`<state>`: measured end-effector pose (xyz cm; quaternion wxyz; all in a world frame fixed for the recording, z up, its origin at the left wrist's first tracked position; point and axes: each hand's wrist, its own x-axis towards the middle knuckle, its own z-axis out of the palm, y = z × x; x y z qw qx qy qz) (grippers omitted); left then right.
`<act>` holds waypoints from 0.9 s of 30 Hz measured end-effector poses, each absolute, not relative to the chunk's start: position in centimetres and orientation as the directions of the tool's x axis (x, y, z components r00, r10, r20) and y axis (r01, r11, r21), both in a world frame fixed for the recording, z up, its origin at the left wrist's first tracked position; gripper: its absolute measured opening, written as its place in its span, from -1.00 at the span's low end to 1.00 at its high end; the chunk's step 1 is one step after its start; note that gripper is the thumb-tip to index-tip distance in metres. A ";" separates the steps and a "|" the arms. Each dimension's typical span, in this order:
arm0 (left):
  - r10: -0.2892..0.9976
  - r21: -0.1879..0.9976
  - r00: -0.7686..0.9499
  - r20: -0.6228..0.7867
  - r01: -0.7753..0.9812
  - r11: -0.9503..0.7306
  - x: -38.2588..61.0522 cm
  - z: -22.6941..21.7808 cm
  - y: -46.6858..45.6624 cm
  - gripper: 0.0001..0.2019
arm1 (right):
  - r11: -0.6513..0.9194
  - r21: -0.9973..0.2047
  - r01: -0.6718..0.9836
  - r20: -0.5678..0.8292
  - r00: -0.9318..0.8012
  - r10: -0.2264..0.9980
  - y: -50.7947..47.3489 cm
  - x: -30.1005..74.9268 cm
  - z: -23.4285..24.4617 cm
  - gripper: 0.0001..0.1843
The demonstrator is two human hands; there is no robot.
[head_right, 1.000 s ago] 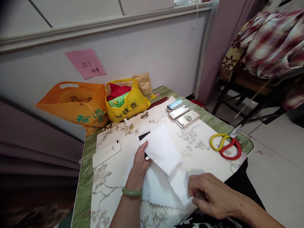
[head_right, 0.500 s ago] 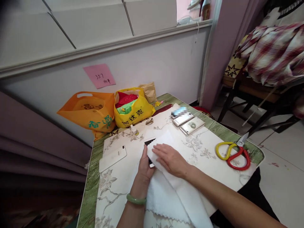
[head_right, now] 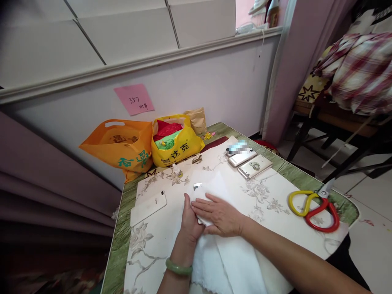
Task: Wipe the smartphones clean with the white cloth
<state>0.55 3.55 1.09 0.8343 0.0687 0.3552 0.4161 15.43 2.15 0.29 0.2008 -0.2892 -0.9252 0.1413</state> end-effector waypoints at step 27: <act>0.744 0.445 0.354 -0.566 -0.629 0.638 0.6 1.7 3.6 -0.30 | 0.733 -0.387 0.559 0.304 -0.673 0.674 2.2 15.1 0.0 -0.09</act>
